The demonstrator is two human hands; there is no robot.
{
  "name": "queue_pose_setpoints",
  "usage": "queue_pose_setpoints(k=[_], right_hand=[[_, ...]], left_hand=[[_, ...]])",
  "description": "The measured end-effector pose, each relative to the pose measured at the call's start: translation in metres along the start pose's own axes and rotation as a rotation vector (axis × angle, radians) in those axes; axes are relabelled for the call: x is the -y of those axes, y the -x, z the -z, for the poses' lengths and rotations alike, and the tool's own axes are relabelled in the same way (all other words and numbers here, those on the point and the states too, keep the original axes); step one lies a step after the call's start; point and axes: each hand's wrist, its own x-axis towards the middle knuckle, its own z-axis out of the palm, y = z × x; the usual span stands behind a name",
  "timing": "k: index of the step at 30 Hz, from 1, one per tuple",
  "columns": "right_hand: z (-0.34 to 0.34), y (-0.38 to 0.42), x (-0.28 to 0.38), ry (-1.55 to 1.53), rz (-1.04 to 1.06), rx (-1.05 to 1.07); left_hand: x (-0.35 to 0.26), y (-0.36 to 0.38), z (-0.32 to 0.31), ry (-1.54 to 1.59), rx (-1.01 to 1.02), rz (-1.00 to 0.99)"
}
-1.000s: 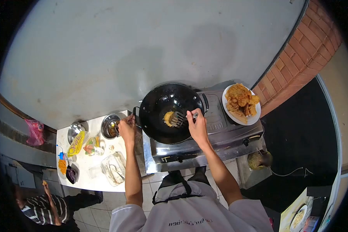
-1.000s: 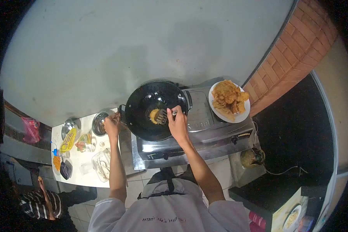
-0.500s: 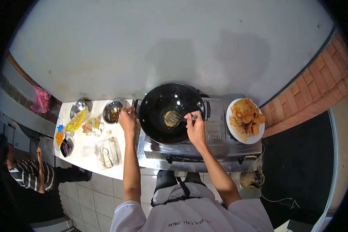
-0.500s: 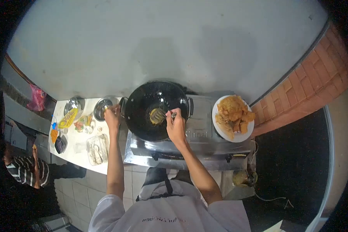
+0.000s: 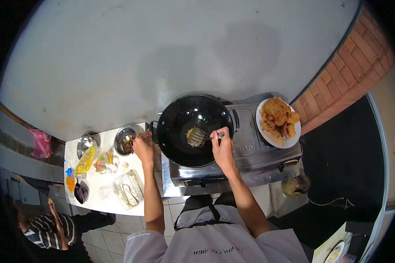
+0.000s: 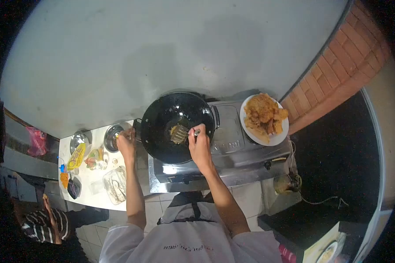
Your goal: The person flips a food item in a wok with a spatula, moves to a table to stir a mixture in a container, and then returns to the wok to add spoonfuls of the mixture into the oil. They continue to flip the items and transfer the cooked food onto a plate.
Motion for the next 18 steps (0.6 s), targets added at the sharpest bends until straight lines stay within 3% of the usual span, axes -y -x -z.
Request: queue_pose_setpoints(k=[18], right_hand=[[-0.007,0.001,-0.005,0.017,0.160,-0.031]], left_hand=[[0.010,-0.004,-0.001,0.032,-0.021,-0.108]])
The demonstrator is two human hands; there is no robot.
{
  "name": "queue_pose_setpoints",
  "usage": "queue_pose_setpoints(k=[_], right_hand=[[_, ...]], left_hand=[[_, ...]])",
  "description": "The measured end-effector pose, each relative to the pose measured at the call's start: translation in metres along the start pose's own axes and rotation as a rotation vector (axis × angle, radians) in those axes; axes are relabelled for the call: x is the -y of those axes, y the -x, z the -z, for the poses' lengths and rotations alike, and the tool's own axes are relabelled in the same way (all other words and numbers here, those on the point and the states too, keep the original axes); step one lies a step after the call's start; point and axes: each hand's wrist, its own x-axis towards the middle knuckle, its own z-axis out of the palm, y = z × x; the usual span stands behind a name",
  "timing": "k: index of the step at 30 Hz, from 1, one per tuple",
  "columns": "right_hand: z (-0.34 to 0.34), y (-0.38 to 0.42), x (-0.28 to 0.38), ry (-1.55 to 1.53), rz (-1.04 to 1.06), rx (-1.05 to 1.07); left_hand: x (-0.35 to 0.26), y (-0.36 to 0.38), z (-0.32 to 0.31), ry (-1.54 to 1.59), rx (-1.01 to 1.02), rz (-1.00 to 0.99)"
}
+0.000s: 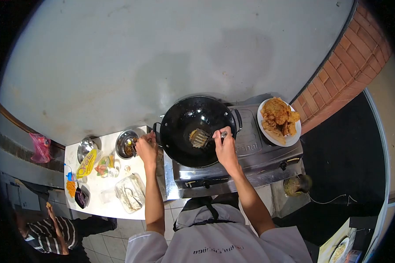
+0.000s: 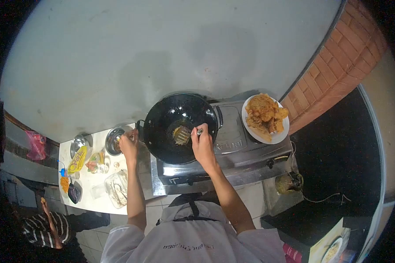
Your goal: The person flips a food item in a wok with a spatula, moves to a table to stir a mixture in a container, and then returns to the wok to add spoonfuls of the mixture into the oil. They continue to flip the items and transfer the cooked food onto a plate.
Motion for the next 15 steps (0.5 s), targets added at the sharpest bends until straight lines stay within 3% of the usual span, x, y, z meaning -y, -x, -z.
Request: queue_pose_setpoints(k=[7,10,13,15], right_hand=[[0.004,0.005,0.004,-0.040,-0.177,0.034],[0.001,0.007,0.002,-0.053,-0.055,-0.021],[0.000,0.006,0.000,-0.052,-0.185,0.016],[-0.002,0.006,0.003,-0.046,-0.155,-0.032]], left_hand=[[0.002,0.000,-0.003,0.059,0.015,0.014],[0.001,0.001,0.000,0.047,0.026,0.038],[0.009,0.002,-0.004,0.028,0.014,-0.044],[0.012,0.001,-0.006,0.012,0.016,-0.039]])
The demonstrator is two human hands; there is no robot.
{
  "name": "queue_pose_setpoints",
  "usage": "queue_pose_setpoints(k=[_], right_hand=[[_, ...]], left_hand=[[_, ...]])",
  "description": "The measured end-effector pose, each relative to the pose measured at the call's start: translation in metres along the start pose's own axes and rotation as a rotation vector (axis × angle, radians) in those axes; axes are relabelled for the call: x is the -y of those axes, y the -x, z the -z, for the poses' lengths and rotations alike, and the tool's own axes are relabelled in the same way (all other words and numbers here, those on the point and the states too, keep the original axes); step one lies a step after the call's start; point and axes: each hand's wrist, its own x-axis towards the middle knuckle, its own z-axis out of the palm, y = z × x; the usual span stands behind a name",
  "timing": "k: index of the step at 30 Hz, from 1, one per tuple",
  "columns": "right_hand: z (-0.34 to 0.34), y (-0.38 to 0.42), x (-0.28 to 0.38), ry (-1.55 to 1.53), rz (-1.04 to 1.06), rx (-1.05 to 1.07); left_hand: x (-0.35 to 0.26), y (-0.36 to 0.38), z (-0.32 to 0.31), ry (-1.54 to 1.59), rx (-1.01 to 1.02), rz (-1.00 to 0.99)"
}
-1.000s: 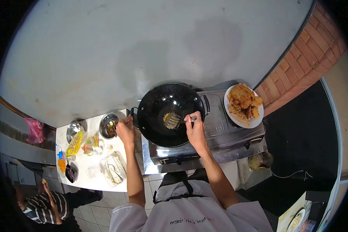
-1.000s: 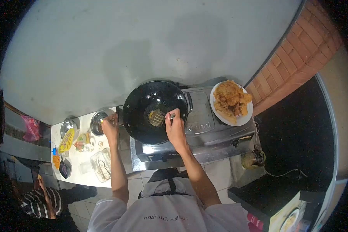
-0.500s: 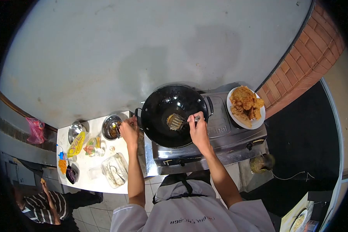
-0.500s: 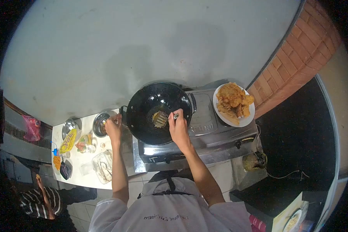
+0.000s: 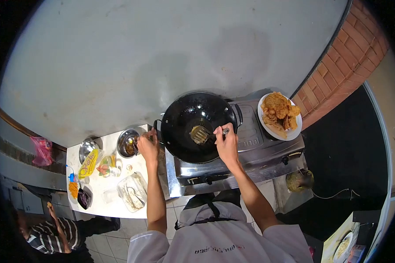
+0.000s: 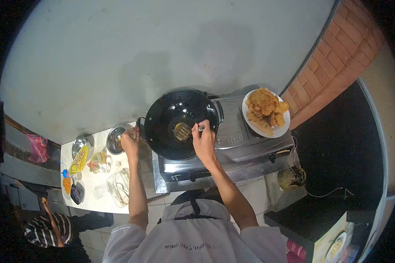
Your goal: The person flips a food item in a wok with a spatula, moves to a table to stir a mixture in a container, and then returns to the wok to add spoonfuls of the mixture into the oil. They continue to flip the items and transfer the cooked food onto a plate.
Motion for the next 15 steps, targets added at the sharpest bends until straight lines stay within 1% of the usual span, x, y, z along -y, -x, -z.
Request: queue_pose_setpoints(k=[2,5,14,15], right_hand=[[0.000,0.000,0.004,0.001,0.034,-0.041],[0.007,-0.001,0.020,-0.076,-0.021,-0.079],[0.008,-0.002,0.005,0.043,-0.004,0.006],[0.007,-0.003,0.006,0.064,0.052,-0.017]], left_hand=[[0.001,0.000,-0.001,0.001,-0.003,0.012],[0.000,0.000,0.001,0.002,-0.010,0.011],[0.006,0.000,-0.004,0.016,-0.005,0.007],[0.006,-0.001,-0.003,0.012,-0.001,-0.009]])
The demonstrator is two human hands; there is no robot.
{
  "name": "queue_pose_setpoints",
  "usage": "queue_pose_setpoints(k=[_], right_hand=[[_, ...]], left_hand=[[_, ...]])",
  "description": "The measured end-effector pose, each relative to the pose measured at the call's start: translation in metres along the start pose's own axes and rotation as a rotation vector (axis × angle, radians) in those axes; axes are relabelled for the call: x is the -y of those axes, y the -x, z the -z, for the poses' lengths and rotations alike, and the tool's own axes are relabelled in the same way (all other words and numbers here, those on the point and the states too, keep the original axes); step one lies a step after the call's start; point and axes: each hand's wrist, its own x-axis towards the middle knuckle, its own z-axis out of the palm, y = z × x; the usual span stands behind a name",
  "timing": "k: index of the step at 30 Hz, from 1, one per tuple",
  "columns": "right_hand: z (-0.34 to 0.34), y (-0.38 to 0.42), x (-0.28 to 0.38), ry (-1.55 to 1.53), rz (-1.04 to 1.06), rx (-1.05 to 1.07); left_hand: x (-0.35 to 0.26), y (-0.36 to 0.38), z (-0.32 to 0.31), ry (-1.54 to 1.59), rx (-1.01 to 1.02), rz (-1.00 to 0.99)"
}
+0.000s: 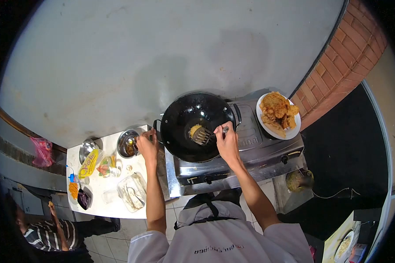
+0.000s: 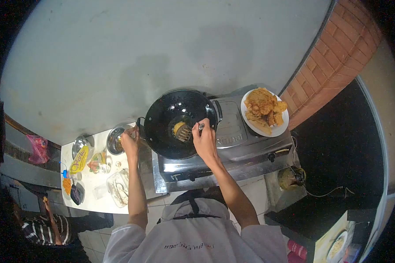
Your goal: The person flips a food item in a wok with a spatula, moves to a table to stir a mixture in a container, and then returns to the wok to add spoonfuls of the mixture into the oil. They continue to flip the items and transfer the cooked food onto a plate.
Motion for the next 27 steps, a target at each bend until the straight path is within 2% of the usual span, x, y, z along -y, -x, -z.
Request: queue_pose_setpoints(k=[13,16,18,27], right_hand=[[-0.003,-0.001,-0.015,-0.026,0.053,-0.044],[-0.002,-0.005,-0.010,-0.037,0.047,-0.031],[0.002,-0.007,-0.007,-0.061,-0.058,0.029],[0.018,-0.001,-0.002,-0.059,-0.020,-0.011]], left_hand=[[-0.005,0.000,0.002,0.025,0.000,0.029],[-0.005,-0.001,0.002,0.009,0.003,0.027],[-0.006,0.000,0.003,-0.004,0.004,0.012],[-0.001,0.000,0.001,0.000,0.019,-0.031]])
